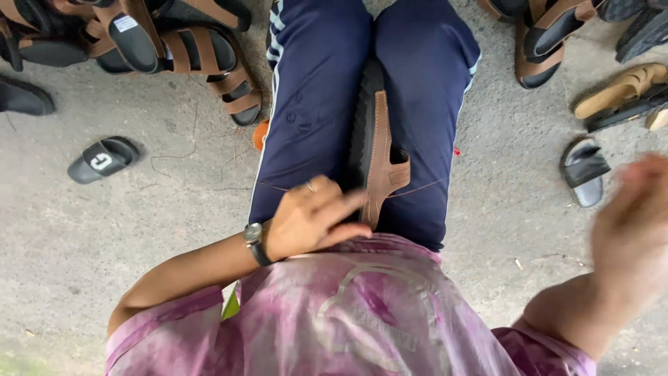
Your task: Hand-sewing the sole of a brown sandal using a needle and thread
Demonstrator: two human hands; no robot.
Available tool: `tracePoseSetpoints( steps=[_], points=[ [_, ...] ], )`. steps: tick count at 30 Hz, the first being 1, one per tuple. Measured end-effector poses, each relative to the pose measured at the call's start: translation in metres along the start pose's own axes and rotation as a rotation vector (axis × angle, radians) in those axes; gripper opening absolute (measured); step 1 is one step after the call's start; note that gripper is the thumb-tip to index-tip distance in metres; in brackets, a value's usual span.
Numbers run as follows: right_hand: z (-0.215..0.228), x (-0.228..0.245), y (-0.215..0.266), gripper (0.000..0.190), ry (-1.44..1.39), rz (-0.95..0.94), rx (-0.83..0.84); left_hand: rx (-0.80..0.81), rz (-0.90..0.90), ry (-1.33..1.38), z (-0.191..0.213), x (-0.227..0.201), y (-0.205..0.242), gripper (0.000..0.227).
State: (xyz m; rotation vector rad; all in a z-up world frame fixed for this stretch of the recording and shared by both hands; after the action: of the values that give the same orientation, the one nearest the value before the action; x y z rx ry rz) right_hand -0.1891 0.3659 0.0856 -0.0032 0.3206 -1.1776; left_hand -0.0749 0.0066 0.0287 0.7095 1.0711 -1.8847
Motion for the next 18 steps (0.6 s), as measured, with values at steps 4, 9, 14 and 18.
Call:
tracePoseSetpoints(
  steps=[4,9,14,18],
  points=[
    [0.009,0.110,-0.016,0.044,-0.723,0.245,0.350,0.301,0.472,-0.144,-0.002,0.023,0.001,0.038],
    [-0.017,0.165,-0.001,0.084,-0.820,0.573,0.432,0.199,0.533,0.630,0.024,0.028,-0.037,0.032],
    [-0.014,0.170,-0.021,0.032,-1.190,0.478,0.458,0.016,0.643,1.026,0.022,0.060,-0.075,0.045],
    [-0.039,0.180,-0.032,0.030,-1.326,0.454,0.504,-0.357,0.773,1.352,0.032,0.108,-0.104,0.048]
  ],
)
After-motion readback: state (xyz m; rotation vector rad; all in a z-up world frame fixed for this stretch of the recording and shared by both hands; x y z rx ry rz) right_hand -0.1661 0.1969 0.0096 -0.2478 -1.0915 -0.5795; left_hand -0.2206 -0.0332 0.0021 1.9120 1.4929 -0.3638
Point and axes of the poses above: each hand's wrist, its own y-axis away from the middle knuckle, its own z-axis out of the back of the hand, x = y × z, the point moved 5 cm from there along -y, towards the middle knuckle, and after that the axes turned 10 degrees about y, right-handed, at the moved point
